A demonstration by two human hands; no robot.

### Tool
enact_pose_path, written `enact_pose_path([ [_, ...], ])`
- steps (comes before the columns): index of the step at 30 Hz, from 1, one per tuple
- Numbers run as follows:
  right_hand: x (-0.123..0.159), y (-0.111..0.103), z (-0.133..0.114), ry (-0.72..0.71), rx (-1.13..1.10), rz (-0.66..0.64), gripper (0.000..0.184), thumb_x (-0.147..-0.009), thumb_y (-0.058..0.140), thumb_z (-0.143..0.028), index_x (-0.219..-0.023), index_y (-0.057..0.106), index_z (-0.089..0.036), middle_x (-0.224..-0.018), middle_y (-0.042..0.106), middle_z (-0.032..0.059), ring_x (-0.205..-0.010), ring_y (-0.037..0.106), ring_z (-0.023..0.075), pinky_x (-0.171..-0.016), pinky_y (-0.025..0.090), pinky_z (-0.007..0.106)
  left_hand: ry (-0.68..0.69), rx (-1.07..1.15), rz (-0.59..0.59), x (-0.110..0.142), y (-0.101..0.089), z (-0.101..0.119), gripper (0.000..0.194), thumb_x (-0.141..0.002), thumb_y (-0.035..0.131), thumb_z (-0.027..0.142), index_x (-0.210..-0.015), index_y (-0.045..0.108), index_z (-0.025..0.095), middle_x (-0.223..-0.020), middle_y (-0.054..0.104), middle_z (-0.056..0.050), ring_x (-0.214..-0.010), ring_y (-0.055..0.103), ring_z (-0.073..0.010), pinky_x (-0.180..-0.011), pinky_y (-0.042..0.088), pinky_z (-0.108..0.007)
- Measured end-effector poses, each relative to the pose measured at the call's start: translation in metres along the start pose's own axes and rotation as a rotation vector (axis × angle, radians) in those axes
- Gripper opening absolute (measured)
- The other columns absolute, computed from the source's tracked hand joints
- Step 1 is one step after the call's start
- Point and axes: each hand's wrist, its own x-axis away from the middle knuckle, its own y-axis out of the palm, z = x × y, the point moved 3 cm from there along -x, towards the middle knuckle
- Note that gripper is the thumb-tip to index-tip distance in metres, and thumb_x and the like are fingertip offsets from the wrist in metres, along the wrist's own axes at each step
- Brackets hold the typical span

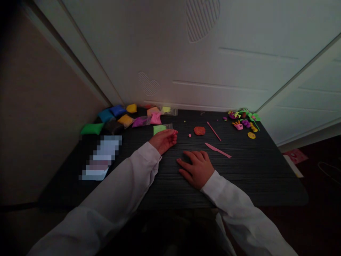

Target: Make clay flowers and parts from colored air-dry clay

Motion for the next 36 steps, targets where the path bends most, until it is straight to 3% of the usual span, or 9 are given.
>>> enact_pose_path([
  [4,-0.002,0.000,0.003,0.089,0.007,0.008,0.045,-0.078,0.040,-0.044,-0.116,0.047,-0.021,-0.120,0.045,0.0100,-0.105,0.039,0.0260,-0.086,0.026,0.045,-0.002,-0.001,0.009,0.000,0.000,0.000,0.009,-0.066,0.059,0.017,-0.072,0.059,0.010,-0.057,0.057,-0.001,-0.051,0.053,-0.0062,-0.051,0.041,-0.019],
  [11,0.003,0.005,0.010,0.046,-0.051,0.118,0.028,-0.077,0.046,-0.037,-0.099,0.058,-0.024,-0.108,0.054,0.0063,-0.099,0.042,0.0225,-0.083,0.029,0.040,0.010,-0.002,0.010,0.001,0.001,0.000,0.010,-0.066,0.059,0.018,-0.072,0.059,0.010,-0.057,0.057,-0.001,-0.051,0.052,-0.0060,-0.051,0.040,-0.019],
  [20,-0.023,0.012,0.015,0.079,-0.176,0.168,0.019,-0.077,0.048,-0.034,-0.083,0.061,-0.022,-0.092,0.060,0.0047,-0.089,0.051,0.0176,-0.077,0.035,0.035,0.011,-0.005,0.015,0.001,0.001,0.001,0.009,-0.067,0.058,0.018,-0.072,0.058,0.010,-0.057,0.057,-0.001,-0.052,0.053,-0.0065,-0.052,0.041,-0.019],
  [28,-0.030,0.010,0.034,0.208,-0.378,0.281,0.013,-0.073,0.051,-0.026,-0.083,0.056,-0.019,-0.079,0.062,0.0031,-0.075,0.056,0.0153,-0.069,0.044,0.029,-0.001,0.000,0.013,0.001,0.000,0.001,0.010,-0.066,0.058,0.018,-0.072,0.058,0.010,-0.057,0.056,-0.001,-0.052,0.052,-0.0065,-0.052,0.041,-0.020],
  [33,-0.040,0.010,0.048,0.210,-0.424,0.299,0.024,-0.078,0.044,-0.027,-0.098,0.054,-0.019,-0.092,0.063,0.0048,-0.085,0.058,0.0163,-0.074,0.045,0.030,-0.011,0.009,0.009,0.000,0.000,0.002,0.010,-0.067,0.058,0.018,-0.073,0.059,0.010,-0.058,0.056,-0.001,-0.053,0.052,-0.0064,-0.053,0.041,-0.020],
  [36,-0.039,0.005,0.052,0.244,-0.451,0.315,0.021,-0.080,0.042,-0.030,-0.090,0.057,-0.020,-0.086,0.064,0.0037,-0.080,0.059,0.0156,-0.070,0.045,0.029,-0.014,0.010,0.018,0.000,0.001,0.002,0.009,-0.068,0.057,0.018,-0.072,0.059,0.010,-0.058,0.056,-0.001,-0.054,0.052,-0.0065,-0.054,0.042,-0.020],
])
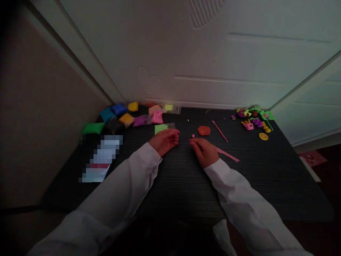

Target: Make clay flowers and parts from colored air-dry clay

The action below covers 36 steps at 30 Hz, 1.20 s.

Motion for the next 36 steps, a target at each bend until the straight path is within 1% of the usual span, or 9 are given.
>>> enact_pose_path([
  [3,0.001,-0.008,0.001,0.081,-0.002,0.098,0.019,-0.071,0.053,-0.038,-0.073,0.056,-0.020,-0.069,0.062,0.0014,-0.063,0.057,0.0142,-0.060,0.045,0.027,-0.008,0.001,0.006,0.000,0.001,0.000,0.009,-0.068,0.057,0.017,-0.072,0.059,0.010,-0.058,0.056,-0.001,-0.054,0.052,-0.0063,-0.054,0.042,-0.020],
  [6,0.001,-0.013,0.001,0.095,-0.002,0.140,0.019,-0.067,0.058,-0.038,-0.067,0.052,-0.020,-0.065,0.059,0.0002,-0.061,0.054,0.0135,-0.059,0.043,0.027,-0.010,0.001,0.013,0.000,0.001,0.000,0.009,-0.068,0.057,0.017,-0.072,0.059,0.009,-0.059,0.056,-0.001,-0.054,0.052,-0.0060,-0.054,0.041,-0.020],
  [10,0.000,-0.014,-0.001,0.004,-0.054,0.062,0.012,-0.076,0.049,-0.029,-0.081,0.055,-0.020,-0.078,0.062,0.0022,-0.073,0.057,0.0141,-0.068,0.043,0.028,-0.006,-0.002,0.023,0.000,0.002,0.000,0.010,-0.068,0.057,0.017,-0.073,0.059,0.009,-0.060,0.055,0.000,-0.055,0.052,-0.0061,-0.055,0.042,-0.020],
  [14,0.001,-0.015,-0.004,-0.005,-0.065,-0.018,0.021,-0.083,0.035,-0.024,-0.082,0.056,-0.019,-0.077,0.061,0.0024,-0.073,0.057,0.0130,-0.066,0.043,0.026,0.001,-0.011,0.014,0.000,0.002,0.000,0.010,-0.068,0.057,0.017,-0.073,0.059,0.009,-0.061,0.055,0.000,-0.056,0.052,-0.0063,-0.055,0.042,-0.021],
  [20,0.001,-0.016,-0.004,0.021,-0.061,0.047,0.014,-0.072,0.055,-0.031,-0.076,0.056,-0.018,-0.069,0.059,0.0013,-0.063,0.055,0.0123,-0.060,0.044,0.025,-0.006,-0.014,0.008,0.000,0.002,0.000,0.010,-0.069,0.056,0.018,-0.073,0.059,0.009,-0.060,0.055,0.000,-0.056,0.052,-0.0060,-0.056,0.042,-0.020],
  [22,0.000,-0.015,-0.003,0.003,-0.061,0.049,0.014,-0.072,0.054,-0.029,-0.080,0.057,-0.018,-0.071,0.061,0.0019,-0.066,0.056,0.0127,-0.062,0.045,0.025,-0.005,-0.011,0.011,0.000,0.002,0.000,0.010,-0.069,0.056,0.018,-0.074,0.059,0.009,-0.060,0.055,0.000,-0.056,0.052,-0.0061,-0.056,0.042,-0.020],
  [28,-0.001,-0.015,-0.004,-0.083,-0.099,0.005,0.022,-0.079,0.043,-0.020,-0.098,0.055,-0.020,-0.093,0.062,0.0052,-0.089,0.056,0.0148,-0.079,0.044,0.030,-0.009,-0.020,0.022,0.000,0.002,0.001,0.010,-0.068,0.057,0.017,-0.073,0.058,0.009,-0.060,0.055,0.000,-0.056,0.052,-0.0061,-0.055,0.042,-0.020],
  [33,-0.001,-0.013,-0.002,-0.066,-0.096,0.003,0.023,-0.079,0.043,-0.019,-0.098,0.055,-0.020,-0.094,0.062,0.0045,-0.088,0.057,0.0142,-0.077,0.045,0.029,-0.008,-0.026,0.015,0.000,0.002,0.000,0.011,-0.068,0.057,0.018,-0.074,0.058,0.009,-0.060,0.056,-0.001,-0.056,0.052,-0.0064,-0.056,0.043,-0.020],
  [36,0.000,-0.013,0.000,-0.019,-0.078,0.012,0.018,-0.077,0.047,-0.023,-0.093,0.056,-0.021,-0.088,0.064,0.0033,-0.081,0.059,0.0140,-0.072,0.046,0.028,-0.002,-0.028,0.008,0.000,0.002,0.000,0.011,-0.068,0.057,0.018,-0.074,0.059,0.009,-0.061,0.056,-0.001,-0.057,0.052,-0.0064,-0.056,0.042,-0.020],
])
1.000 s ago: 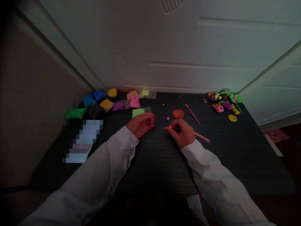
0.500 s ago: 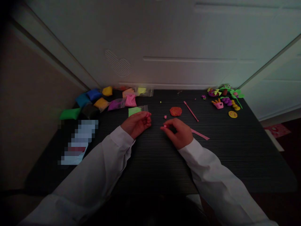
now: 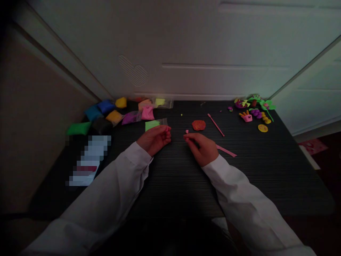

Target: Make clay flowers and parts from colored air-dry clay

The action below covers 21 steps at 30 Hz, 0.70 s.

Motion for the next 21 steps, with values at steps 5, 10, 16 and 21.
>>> enact_pose_path([
  [5,0.0016,-0.0012,0.0000,0.062,0.029,0.038,0.016,-0.068,0.058,-0.035,-0.073,0.054,-0.020,-0.068,0.061,-0.0001,-0.059,0.056,0.0115,-0.056,0.045,0.024,0.001,0.000,0.004,-0.0002,-0.0003,-0.0001,0.012,-0.067,0.058,0.019,-0.074,0.059,0.009,-0.061,0.056,0.000,-0.057,0.052,-0.0064,-0.056,0.043,-0.020],
  [10,0.0009,-0.0026,-0.0010,0.045,0.006,0.038,0.015,-0.067,0.060,-0.033,-0.071,0.053,-0.020,-0.066,0.060,-0.0003,-0.057,0.054,0.0111,-0.056,0.044,0.025,-0.002,0.006,0.001,-0.0007,-0.0006,-0.0004,0.011,-0.067,0.059,0.018,-0.074,0.059,0.010,-0.061,0.056,0.000,-0.056,0.052,-0.0059,-0.056,0.042,-0.020],
  [16,0.0000,-0.0031,-0.0038,-0.056,-0.106,-0.054,0.018,-0.077,0.048,-0.022,-0.094,0.056,-0.022,-0.089,0.063,0.0020,-0.084,0.058,0.0138,-0.076,0.044,0.028,0.002,-0.003,-0.001,-0.0011,-0.0007,-0.0006,0.011,-0.067,0.058,0.018,-0.074,0.059,0.010,-0.060,0.055,0.000,-0.056,0.052,-0.0058,-0.056,0.042,-0.020],
  [21,0.0004,-0.0049,-0.0041,0.016,-0.087,-0.081,0.016,-0.079,0.043,-0.026,-0.081,0.057,-0.020,-0.077,0.063,0.0018,-0.072,0.057,0.0133,-0.065,0.044,0.027,0.002,-0.001,0.000,-0.0009,-0.0001,0.0002,0.010,-0.068,0.057,0.018,-0.073,0.059,0.009,-0.060,0.056,0.000,-0.056,0.052,-0.0059,-0.056,0.042,-0.020],
])
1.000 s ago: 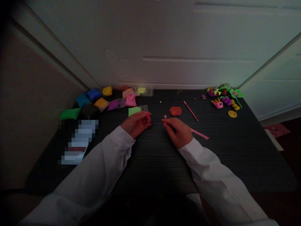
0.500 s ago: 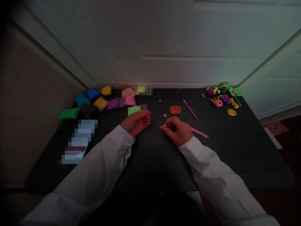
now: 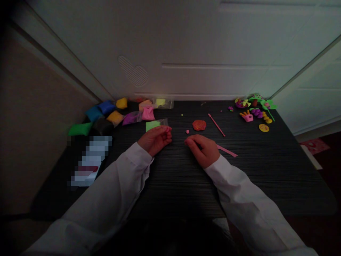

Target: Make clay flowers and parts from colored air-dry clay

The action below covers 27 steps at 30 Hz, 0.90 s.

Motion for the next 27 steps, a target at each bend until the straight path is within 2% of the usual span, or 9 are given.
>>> enact_pose_path([
  [3,0.0001,0.0005,-0.0004,0.029,0.013,0.044,0.012,-0.073,0.053,-0.031,-0.073,0.055,-0.019,-0.067,0.059,0.0002,-0.061,0.054,0.0117,-0.058,0.043,0.025,-0.008,-0.003,0.012,0.0008,0.0007,0.0003,0.010,-0.068,0.057,0.018,-0.073,0.059,0.009,-0.060,0.056,0.000,-0.055,0.052,-0.0059,-0.056,0.042,-0.020],
  [7,0.0001,0.0011,-0.0009,0.038,-0.003,0.097,0.015,-0.067,0.058,-0.032,-0.069,0.051,-0.019,-0.066,0.056,-0.0001,-0.060,0.051,0.0113,-0.059,0.041,0.025,-0.009,-0.009,0.017,0.0012,0.0009,0.0007,0.010,-0.067,0.057,0.017,-0.074,0.059,0.009,-0.059,0.056,-0.001,-0.055,0.052,-0.0059,-0.055,0.042,-0.020],
  [11,0.0007,-0.0013,-0.0010,0.067,-0.015,0.049,0.014,-0.076,0.047,-0.031,-0.070,0.051,-0.018,-0.067,0.056,0.0005,-0.062,0.052,0.0117,-0.060,0.040,0.026,-0.009,-0.006,0.013,0.0007,0.0000,0.0004,0.010,-0.068,0.057,0.018,-0.074,0.058,0.010,-0.060,0.056,0.000,-0.056,0.052,-0.0060,-0.056,0.042,-0.020],
  [14,0.0009,-0.0031,-0.0009,0.081,-0.042,0.001,0.024,-0.081,0.037,-0.029,-0.069,0.054,-0.018,-0.065,0.056,0.0002,-0.061,0.053,0.0111,-0.059,0.040,0.025,-0.011,-0.004,0.006,0.0003,-0.0005,0.0000,0.011,-0.067,0.058,0.018,-0.074,0.058,0.010,-0.061,0.056,0.000,-0.056,0.052,-0.0059,-0.056,0.043,-0.020],
  [17,0.0001,-0.0037,0.0003,0.090,-0.057,0.021,0.020,-0.079,0.042,-0.030,-0.077,0.058,-0.019,-0.068,0.060,0.0001,-0.063,0.055,0.0116,-0.061,0.042,0.026,-0.011,-0.001,0.006,0.0003,-0.0006,-0.0001,0.011,-0.067,0.058,0.018,-0.074,0.059,0.010,-0.061,0.056,0.000,-0.057,0.052,-0.0061,-0.056,0.042,-0.020],
  [21,-0.0001,-0.0007,0.0029,0.102,-0.112,0.058,0.022,-0.076,0.049,-0.028,-0.094,0.058,-0.021,-0.087,0.063,0.0033,-0.078,0.058,0.0148,-0.071,0.045,0.030,-0.011,0.000,0.000,0.0004,-0.0001,0.0001,0.011,-0.067,0.058,0.018,-0.074,0.059,0.010,-0.061,0.056,0.000,-0.057,0.052,-0.0061,-0.056,0.042,-0.020],
  [27,0.0014,0.0052,0.0082,0.194,-0.400,0.094,0.028,-0.079,0.046,-0.028,-0.105,0.051,-0.021,-0.090,0.064,0.0046,-0.081,0.060,0.0139,-0.078,0.047,0.035,-0.010,-0.003,0.007,0.0004,-0.0002,0.0001,0.010,-0.066,0.059,0.018,-0.073,0.058,0.010,-0.060,0.055,0.000,-0.056,0.052,-0.0061,-0.056,0.042,-0.021],
])
